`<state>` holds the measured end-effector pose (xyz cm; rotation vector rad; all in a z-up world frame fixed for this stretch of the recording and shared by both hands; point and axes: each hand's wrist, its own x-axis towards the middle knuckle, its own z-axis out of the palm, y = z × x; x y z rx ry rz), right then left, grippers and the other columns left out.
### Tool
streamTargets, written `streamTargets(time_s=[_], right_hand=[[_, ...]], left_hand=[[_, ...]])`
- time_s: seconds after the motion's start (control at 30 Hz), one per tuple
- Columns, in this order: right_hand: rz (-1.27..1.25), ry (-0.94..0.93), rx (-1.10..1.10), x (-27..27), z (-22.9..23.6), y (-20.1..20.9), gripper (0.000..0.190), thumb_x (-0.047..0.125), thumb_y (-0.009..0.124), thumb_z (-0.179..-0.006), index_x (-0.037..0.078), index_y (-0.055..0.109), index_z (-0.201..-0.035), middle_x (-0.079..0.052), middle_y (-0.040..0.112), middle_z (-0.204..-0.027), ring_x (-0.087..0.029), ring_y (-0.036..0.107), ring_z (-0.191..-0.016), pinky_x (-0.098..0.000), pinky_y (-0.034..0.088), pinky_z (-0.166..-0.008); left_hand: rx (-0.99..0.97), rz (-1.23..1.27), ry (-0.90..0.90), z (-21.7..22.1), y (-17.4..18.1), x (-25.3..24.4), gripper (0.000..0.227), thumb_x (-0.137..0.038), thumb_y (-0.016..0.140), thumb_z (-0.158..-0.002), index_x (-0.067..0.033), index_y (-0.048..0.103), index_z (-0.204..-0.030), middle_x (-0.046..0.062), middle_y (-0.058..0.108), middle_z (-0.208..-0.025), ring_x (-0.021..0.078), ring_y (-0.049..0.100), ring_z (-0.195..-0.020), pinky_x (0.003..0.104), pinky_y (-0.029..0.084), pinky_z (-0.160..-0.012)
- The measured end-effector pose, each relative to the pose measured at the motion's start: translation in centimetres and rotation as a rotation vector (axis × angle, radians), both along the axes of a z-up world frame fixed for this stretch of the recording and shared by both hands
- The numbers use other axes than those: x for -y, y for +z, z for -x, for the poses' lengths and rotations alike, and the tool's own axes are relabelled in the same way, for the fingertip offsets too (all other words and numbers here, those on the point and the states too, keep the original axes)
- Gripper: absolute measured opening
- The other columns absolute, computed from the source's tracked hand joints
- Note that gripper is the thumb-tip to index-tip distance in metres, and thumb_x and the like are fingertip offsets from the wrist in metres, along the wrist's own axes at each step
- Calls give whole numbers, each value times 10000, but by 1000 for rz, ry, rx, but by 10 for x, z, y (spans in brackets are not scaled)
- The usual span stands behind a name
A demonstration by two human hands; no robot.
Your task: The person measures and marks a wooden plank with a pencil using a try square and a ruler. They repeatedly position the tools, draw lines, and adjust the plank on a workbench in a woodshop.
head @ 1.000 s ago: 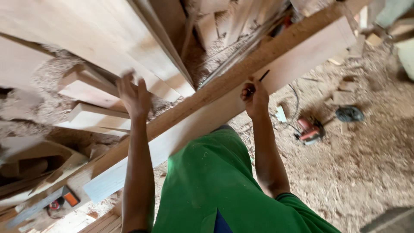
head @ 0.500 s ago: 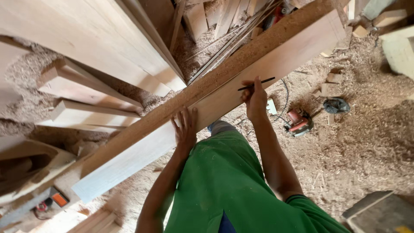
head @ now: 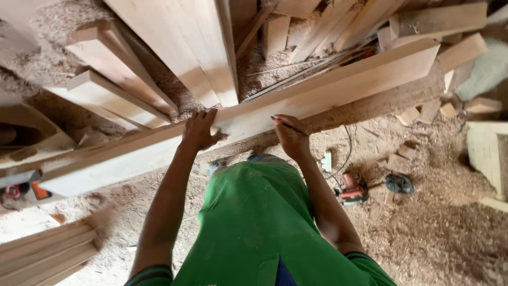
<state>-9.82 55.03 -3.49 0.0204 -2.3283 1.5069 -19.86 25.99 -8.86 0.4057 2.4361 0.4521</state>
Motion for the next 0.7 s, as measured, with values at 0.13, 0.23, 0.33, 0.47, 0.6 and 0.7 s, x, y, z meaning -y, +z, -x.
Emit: streamTargets(time_s=[0.13,0.23,0.33,0.47,0.6,0.7], right_hand=[[-240,143,-86,22,16,-14,176,135,699,-1009,31,728,-1147,-137,757,-1075,-261,732,-982,-385,601,-846],[-357,175,-143,28,26,-24,154,131,699,-994,44,731,-1117,-121,772,-1054,-263,733,-991,-410,585,-872],[-468,191,-156,27,32,-38,128,126,684,-995,45,723,-1086,-123,770,-1049,-252,728,-989,-408,567,-900],[-521,174,-132,18,24,-55,103,101,638,-978,39,694,-1037,-132,754,-1024,-247,726,-966,-416,559,-932],[-639,178,-17,5,5,-65,71,126,657,-903,70,695,-925,-126,743,-912,-276,706,-876,-422,561,-817],[-148,150,-95,-9,7,-74,113,102,611,-1032,49,700,-988,-122,748,-941,-186,720,-790,-308,621,-695]], left_hand=[[21,85,38,21,-12,-4,1114,-681,912,-587,-142,487,-1465,132,495,-1499,386,332,-1454,550,250,-1211],[18,83,21,23,-15,-4,1169,-695,913,-568,-122,472,-1486,145,506,-1483,374,374,-1418,554,264,-1206],[7,91,9,21,-18,-2,1179,-708,897,-582,-109,463,-1500,144,521,-1471,351,418,-1380,548,285,-1205],[34,85,27,22,-21,-3,1167,-701,899,-578,-114,473,-1493,136,524,-1469,336,411,-1388,575,264,-1207],[27,93,7,19,-22,-3,1150,-697,890,-589,-102,477,-1482,145,534,-1459,332,431,-1367,549,297,-1193],[-49,125,-18,8,-22,-3,1047,-688,862,-681,-70,480,-1435,196,534,-1428,376,429,-1347,559,308,-1159]])
